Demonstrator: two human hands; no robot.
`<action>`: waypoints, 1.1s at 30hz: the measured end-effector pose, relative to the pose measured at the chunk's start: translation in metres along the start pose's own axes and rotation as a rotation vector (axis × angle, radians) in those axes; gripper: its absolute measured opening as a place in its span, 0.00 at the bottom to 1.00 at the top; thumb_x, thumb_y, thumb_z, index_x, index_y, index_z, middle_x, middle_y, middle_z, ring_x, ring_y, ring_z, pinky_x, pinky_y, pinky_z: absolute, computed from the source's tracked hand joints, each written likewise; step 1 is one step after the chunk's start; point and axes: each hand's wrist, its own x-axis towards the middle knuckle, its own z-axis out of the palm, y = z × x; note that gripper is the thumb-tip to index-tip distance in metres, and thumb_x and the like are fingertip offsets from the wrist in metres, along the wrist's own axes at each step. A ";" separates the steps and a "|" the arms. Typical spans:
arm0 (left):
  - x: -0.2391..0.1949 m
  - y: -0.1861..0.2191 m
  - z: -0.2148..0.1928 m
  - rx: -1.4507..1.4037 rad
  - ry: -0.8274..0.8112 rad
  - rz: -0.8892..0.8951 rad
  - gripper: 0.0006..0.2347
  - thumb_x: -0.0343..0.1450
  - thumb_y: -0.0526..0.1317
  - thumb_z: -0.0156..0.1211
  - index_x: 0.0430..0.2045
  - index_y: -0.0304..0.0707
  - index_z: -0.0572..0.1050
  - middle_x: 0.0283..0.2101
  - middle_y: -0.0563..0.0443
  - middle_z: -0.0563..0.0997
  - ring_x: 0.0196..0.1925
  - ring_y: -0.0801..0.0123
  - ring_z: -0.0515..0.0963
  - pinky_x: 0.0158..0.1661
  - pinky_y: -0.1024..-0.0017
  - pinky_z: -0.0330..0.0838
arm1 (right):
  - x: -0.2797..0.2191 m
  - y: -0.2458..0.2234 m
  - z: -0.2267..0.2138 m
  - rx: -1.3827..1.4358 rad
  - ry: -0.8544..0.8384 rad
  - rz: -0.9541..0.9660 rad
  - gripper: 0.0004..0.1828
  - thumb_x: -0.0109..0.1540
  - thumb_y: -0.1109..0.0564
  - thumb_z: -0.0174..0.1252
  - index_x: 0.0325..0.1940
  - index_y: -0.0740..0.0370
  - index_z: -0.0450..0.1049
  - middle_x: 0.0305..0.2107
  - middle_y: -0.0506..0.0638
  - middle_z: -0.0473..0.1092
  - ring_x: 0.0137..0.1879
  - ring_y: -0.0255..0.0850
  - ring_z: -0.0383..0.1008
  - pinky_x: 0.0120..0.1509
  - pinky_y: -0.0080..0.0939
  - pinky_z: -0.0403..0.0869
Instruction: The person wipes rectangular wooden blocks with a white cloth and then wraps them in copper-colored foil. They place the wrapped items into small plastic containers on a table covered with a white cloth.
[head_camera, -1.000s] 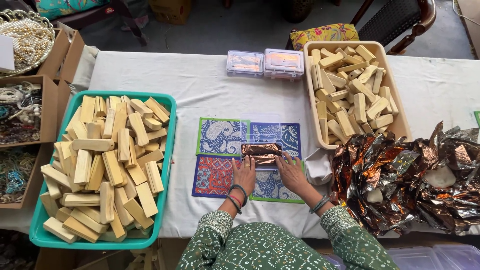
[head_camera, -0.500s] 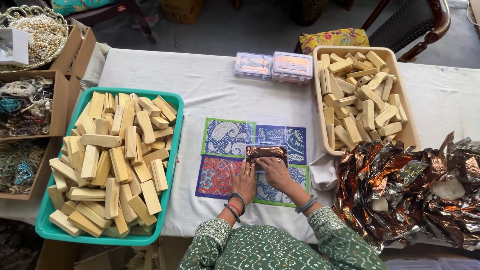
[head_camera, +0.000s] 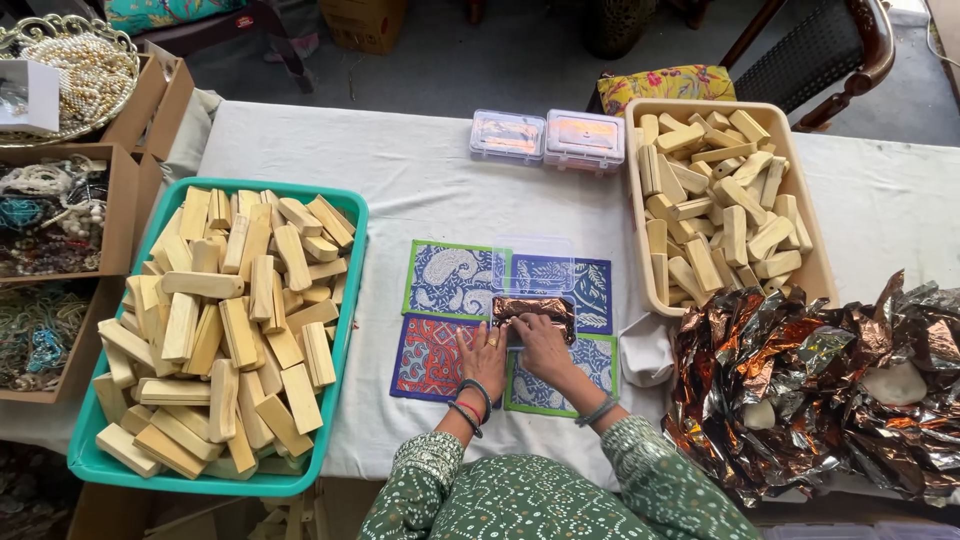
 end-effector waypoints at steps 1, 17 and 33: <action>-0.002 0.000 -0.001 -0.002 0.000 -0.002 0.33 0.66 0.38 0.60 0.69 0.38 0.56 0.66 0.47 0.65 0.74 0.55 0.54 0.66 0.28 0.38 | -0.006 0.006 -0.001 -0.001 -0.002 -0.001 0.36 0.48 0.65 0.60 0.63 0.61 0.70 0.55 0.54 0.68 0.59 0.53 0.66 0.58 0.52 0.70; 0.038 -0.004 -0.027 0.068 -0.142 0.049 0.34 0.76 0.62 0.36 0.69 0.32 0.57 0.76 0.40 0.52 0.80 0.56 0.37 0.68 0.31 0.26 | -0.027 0.055 -0.026 -0.338 -0.006 0.163 0.18 0.59 0.60 0.52 0.54 0.60 0.72 0.60 0.49 0.69 0.71 0.47 0.59 0.64 0.59 0.61; 0.000 -0.006 -0.004 -0.244 0.146 0.032 0.28 0.73 0.54 0.50 0.66 0.37 0.62 0.73 0.46 0.59 0.77 0.57 0.48 0.70 0.35 0.37 | -0.029 0.050 -0.044 -0.188 0.157 0.093 0.22 0.54 0.61 0.54 0.54 0.63 0.71 0.59 0.53 0.69 0.70 0.51 0.60 0.64 0.56 0.63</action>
